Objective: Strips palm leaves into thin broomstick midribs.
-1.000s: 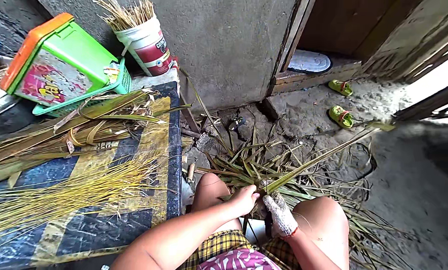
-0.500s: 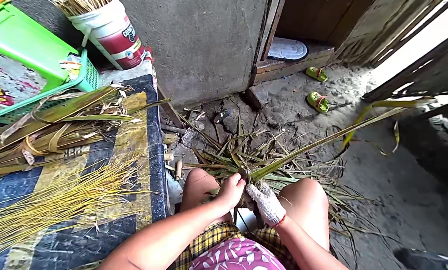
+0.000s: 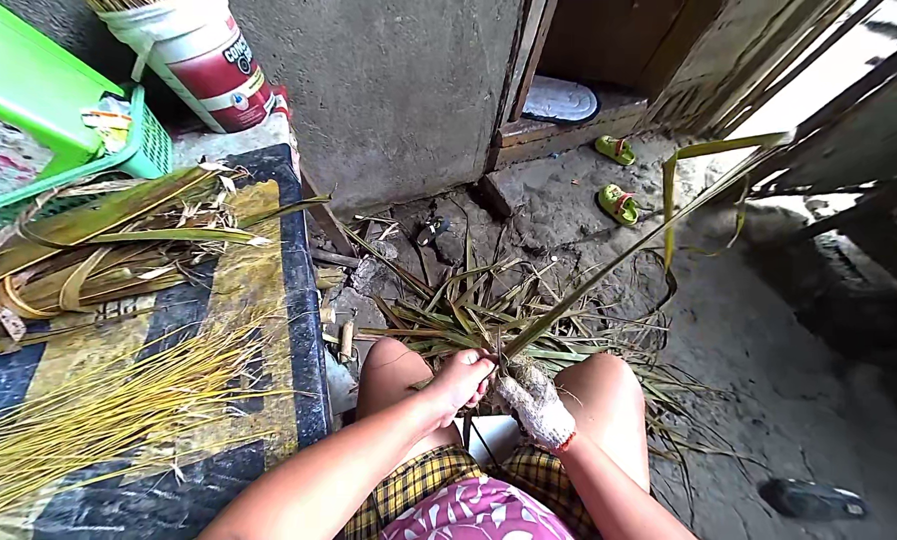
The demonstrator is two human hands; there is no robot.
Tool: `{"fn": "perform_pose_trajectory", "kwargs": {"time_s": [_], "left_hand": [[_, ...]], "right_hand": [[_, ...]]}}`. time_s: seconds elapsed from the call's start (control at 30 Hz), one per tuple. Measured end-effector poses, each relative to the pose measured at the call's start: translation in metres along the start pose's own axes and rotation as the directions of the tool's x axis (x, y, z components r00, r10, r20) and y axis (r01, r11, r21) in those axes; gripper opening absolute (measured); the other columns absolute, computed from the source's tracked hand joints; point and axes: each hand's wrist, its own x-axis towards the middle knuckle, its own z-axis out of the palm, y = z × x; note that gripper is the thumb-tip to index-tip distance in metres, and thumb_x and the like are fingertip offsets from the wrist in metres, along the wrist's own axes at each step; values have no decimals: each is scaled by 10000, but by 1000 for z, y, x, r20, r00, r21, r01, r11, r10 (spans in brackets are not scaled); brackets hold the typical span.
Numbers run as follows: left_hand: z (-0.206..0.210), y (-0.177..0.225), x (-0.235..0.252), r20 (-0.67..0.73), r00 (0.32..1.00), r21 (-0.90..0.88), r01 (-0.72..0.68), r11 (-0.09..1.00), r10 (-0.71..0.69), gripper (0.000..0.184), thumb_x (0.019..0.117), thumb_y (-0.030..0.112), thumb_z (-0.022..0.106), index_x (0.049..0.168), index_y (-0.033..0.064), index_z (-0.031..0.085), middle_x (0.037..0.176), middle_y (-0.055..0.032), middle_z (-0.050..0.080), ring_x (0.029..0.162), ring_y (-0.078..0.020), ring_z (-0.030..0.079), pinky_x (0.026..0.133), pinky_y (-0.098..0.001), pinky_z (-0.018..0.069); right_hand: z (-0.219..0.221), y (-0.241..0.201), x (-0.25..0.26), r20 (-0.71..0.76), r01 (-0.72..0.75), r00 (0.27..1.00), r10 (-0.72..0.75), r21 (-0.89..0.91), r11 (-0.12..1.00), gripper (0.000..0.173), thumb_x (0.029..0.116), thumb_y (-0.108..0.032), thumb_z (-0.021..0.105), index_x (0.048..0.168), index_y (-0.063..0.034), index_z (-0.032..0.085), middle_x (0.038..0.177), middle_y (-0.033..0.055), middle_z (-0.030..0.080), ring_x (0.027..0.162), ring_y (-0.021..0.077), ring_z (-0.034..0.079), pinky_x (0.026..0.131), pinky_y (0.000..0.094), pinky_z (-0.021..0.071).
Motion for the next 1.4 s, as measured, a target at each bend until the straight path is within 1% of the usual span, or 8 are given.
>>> {"fn": "perform_pose_trajectory", "kwargs": {"time_s": [0.37, 0.53, 0.7, 0.9, 0.97, 1.17, 1.3, 1.4], "left_hand": [[-2, 1, 5, 45, 999, 106, 12, 994, -17, 182, 1106, 158, 440, 1004, 59, 555, 628, 52, 454, 453, -9, 402, 435, -144, 350], [-5, 5, 8, 97, 992, 80, 72, 994, -80, 238, 1113, 223, 442, 935, 91, 530, 602, 62, 422, 428, -3, 360, 407, -137, 313], [-16, 11, 11, 112, 989, 174, 77, 982, -98, 213, 1110, 215, 448, 973, 89, 552, 633, 54, 430, 441, -9, 361, 414, -142, 318], [-39, 23, 15, -52, 997, 359, -39, 932, 61, 246, 1094, 218, 490, 922, 64, 577, 636, 42, 412, 463, -36, 341, 443, -186, 302], [-47, 30, 15, -114, 990, 362, -36, 931, 83, 231, 1094, 213, 489, 953, 60, 590, 646, 43, 417, 467, -34, 347, 442, -183, 305], [-65, 45, 10, -393, 915, 13, -99, 995, 96, 268, 1123, 255, 408, 1001, 58, 543, 625, 57, 365, 443, -20, 302, 420, -162, 275], [-80, 51, 12, -509, 854, -129, -196, 972, 105, 293, 1127, 290, 387, 965, 84, 520, 598, 59, 361, 416, -20, 308, 392, -152, 279], [-71, 46, 15, -472, 876, -83, -159, 984, 102, 283, 1124, 288, 400, 990, 74, 530, 612, 50, 382, 418, -20, 322, 391, -151, 291]], "right_hand": [[-3, 5, 4, -73, 43, 996, -53, -133, 990, 272, 929, -202, 636, 1107, 3, 652, 854, -6, 677, 728, 47, 642, 708, 264, 570], [-4, 2, 7, -142, 34, 988, -53, -131, 991, 374, 921, -190, 650, 1211, 43, 608, 944, 39, 687, 804, 61, 660, 772, 274, 579], [-13, -15, 21, -298, -27, 953, 56, 101, 995, 307, 955, -94, 569, 1240, 21, 557, 743, 36, 635, 598, 120, 607, 579, 313, 548], [-102, -40, 65, -548, 30, 811, 204, 387, 922, 221, 1103, -236, 415, 1241, -94, 515, 711, -10, 557, 564, 99, 558, 541, 284, 529], [-147, -45, 78, -616, 99, 753, 231, 453, 886, 204, 1112, -261, 396, 1103, -100, 520, 701, -20, 555, 559, 87, 562, 540, 271, 539], [-232, -64, 82, -759, 221, 613, 221, 433, 874, 280, 1113, -316, 367, 950, -131, 498, 643, -40, 523, 493, 72, 516, 483, 248, 499], [-242, -60, 68, -803, 143, 574, 159, 289, 947, 238, 1107, -329, 424, 1068, -115, 521, 698, -42, 549, 532, 58, 547, 523, 241, 524], [-215, -47, 61, -730, -94, 675, 104, 54, 994, 361, 1081, -267, 479, 1359, -37, 489, 817, 32, 568, 608, 118, 559, 592, 324, 529]]}}
